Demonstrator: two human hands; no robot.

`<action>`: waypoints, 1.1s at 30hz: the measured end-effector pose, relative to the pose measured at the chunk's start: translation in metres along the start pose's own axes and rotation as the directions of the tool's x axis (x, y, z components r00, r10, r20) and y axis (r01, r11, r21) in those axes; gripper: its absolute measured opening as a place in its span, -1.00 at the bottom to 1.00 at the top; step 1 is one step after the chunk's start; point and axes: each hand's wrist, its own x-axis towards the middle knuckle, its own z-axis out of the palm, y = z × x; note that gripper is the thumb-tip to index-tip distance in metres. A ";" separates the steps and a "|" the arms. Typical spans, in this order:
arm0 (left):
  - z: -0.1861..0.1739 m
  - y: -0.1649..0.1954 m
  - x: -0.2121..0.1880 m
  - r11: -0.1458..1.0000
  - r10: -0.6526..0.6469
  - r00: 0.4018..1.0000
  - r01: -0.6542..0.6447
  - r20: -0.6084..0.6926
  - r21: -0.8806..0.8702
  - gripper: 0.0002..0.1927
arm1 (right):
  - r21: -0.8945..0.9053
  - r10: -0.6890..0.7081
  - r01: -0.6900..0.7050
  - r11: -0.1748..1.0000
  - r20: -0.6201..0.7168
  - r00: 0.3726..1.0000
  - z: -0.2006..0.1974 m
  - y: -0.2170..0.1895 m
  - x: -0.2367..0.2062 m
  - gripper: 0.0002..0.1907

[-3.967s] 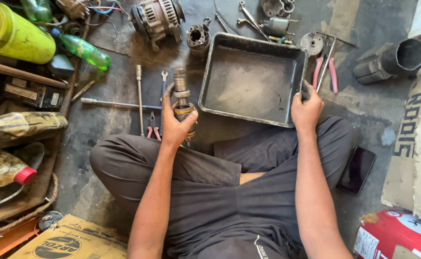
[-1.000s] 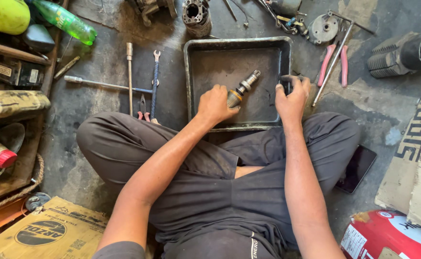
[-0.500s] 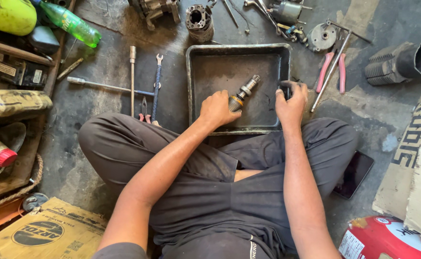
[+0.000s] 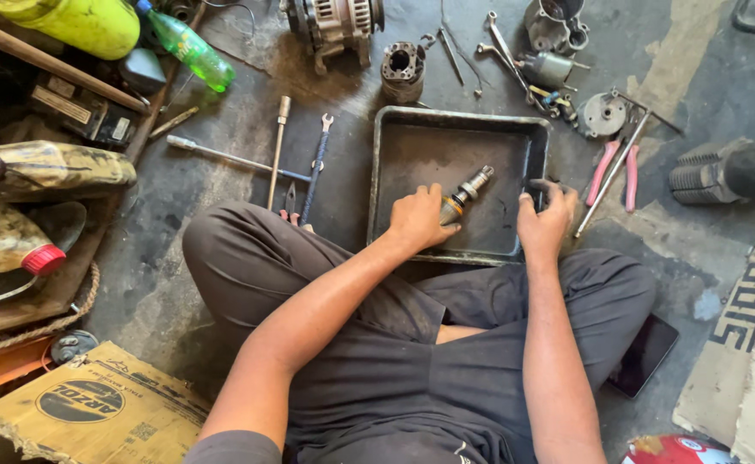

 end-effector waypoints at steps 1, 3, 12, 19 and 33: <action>-0.001 0.000 0.000 1.000 -0.005 1.000 0.005 0.010 0.004 -0.26 | -0.018 0.008 -0.008 1.000 -0.005 1.000 0.000 -0.001 -0.001 -0.73; -0.003 0.001 0.000 1.000 -0.012 1.000 0.012 0.005 0.003 -0.27 | -0.049 -0.057 0.054 0.997 -0.046 0.997 -0.002 -0.004 -0.005 -0.71; -0.010 0.000 -0.001 1.000 0.010 0.998 -0.011 -0.060 -0.028 -0.35 | -0.025 -0.046 0.045 0.999 -0.049 0.998 -0.002 -0.008 -0.015 -0.68; -0.022 -0.005 0.002 0.993 0.049 0.977 -0.070 -0.207 -0.093 -0.62 | 0.018 -0.065 0.066 0.998 -0.052 0.996 -0.007 -0.008 -0.012 -0.71; -0.073 0.007 0.009 0.982 0.158 0.921 -0.185 -0.357 -0.043 -0.72 | 0.237 0.280 -0.257 0.937 -0.070 0.957 -0.095 -0.015 0.001 -0.64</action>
